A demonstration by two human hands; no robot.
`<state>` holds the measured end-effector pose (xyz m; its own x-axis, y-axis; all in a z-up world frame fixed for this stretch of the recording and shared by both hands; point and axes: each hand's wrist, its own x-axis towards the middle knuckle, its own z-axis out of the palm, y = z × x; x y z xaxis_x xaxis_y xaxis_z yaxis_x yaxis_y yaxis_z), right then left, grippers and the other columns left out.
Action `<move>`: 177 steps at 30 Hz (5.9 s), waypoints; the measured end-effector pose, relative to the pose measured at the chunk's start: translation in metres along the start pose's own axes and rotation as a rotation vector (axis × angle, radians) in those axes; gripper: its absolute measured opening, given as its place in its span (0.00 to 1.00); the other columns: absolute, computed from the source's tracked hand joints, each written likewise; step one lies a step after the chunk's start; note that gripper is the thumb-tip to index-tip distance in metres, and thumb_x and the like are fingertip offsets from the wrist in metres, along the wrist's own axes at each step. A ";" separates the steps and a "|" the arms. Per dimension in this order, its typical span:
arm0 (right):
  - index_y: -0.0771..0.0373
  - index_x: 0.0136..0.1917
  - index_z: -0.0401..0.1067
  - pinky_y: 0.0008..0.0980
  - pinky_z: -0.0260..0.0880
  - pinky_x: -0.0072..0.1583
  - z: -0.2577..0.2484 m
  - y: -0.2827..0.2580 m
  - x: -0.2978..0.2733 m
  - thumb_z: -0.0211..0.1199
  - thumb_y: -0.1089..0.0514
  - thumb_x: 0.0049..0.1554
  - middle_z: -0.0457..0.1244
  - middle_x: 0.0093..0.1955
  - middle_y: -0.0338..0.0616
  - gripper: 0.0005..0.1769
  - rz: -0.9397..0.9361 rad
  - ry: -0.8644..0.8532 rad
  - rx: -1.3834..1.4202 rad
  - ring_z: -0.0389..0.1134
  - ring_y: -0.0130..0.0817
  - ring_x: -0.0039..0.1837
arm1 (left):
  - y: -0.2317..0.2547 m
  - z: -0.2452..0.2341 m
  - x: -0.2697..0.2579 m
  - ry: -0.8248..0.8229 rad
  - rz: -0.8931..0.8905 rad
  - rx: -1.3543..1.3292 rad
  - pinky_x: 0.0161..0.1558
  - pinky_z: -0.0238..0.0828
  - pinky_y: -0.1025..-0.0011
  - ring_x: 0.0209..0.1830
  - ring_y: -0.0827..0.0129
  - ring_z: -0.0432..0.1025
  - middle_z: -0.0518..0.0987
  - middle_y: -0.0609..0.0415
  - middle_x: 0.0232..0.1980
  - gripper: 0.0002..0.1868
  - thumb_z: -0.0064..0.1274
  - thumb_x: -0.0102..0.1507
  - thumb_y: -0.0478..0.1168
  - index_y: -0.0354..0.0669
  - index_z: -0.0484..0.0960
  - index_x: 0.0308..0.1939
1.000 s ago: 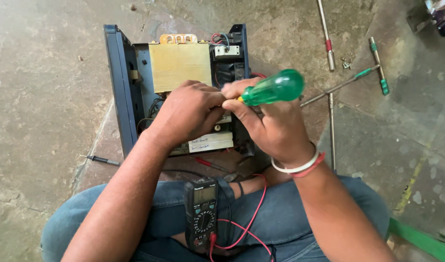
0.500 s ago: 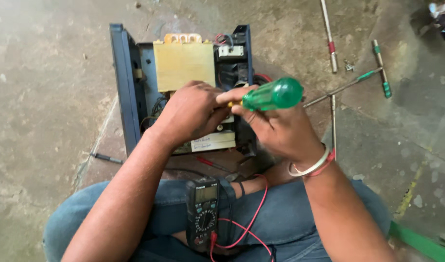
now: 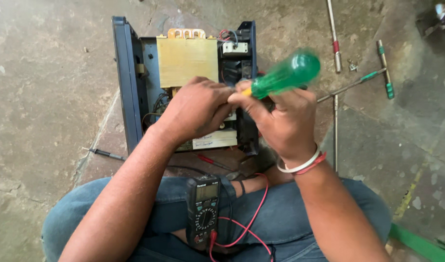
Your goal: The person is repairing an electronic device, likely a battery charger, by using a screwdriver to adjust internal components and a multimeter to test connections. They are sitting on the floor in a workshop environment.
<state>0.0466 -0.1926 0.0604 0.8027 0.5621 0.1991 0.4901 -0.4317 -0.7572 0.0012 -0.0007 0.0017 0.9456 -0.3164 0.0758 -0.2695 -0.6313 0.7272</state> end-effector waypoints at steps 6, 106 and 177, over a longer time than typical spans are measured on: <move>0.64 0.56 0.75 0.37 0.74 0.58 -0.010 0.004 0.004 0.65 0.60 0.65 0.71 0.54 0.45 0.08 -0.059 -0.171 0.139 0.75 0.41 0.56 | 0.001 0.004 -0.002 -0.014 -0.002 0.020 0.50 0.66 0.52 0.42 0.48 0.76 0.82 0.47 0.37 0.09 0.51 0.63 0.40 0.38 0.81 0.43; 0.65 0.59 0.78 0.29 0.68 0.58 -0.148 0.154 -0.040 0.69 0.52 0.69 0.70 0.51 0.44 0.14 0.557 -0.081 -0.201 0.68 0.25 0.52 | 0.041 0.068 -0.023 0.346 -0.184 -0.796 0.51 0.65 0.68 0.48 0.67 0.68 0.72 0.55 0.48 0.17 0.41 0.74 0.49 0.37 0.73 0.52; 0.63 0.60 0.75 0.35 0.71 0.63 -0.086 0.058 0.044 0.62 0.60 0.58 0.68 0.65 0.49 0.16 0.186 -0.137 -0.126 0.72 0.40 0.64 | -0.004 -0.009 0.051 0.256 -0.388 -0.295 0.37 0.75 0.68 0.33 0.63 0.78 0.81 0.47 0.34 0.09 0.59 0.65 0.38 0.44 0.84 0.48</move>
<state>0.1393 -0.2537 0.0780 0.8337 0.5514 -0.0290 0.3837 -0.6163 -0.6877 0.0525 -0.0083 0.0093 0.9895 0.1051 -0.0991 0.1350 -0.4301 0.8926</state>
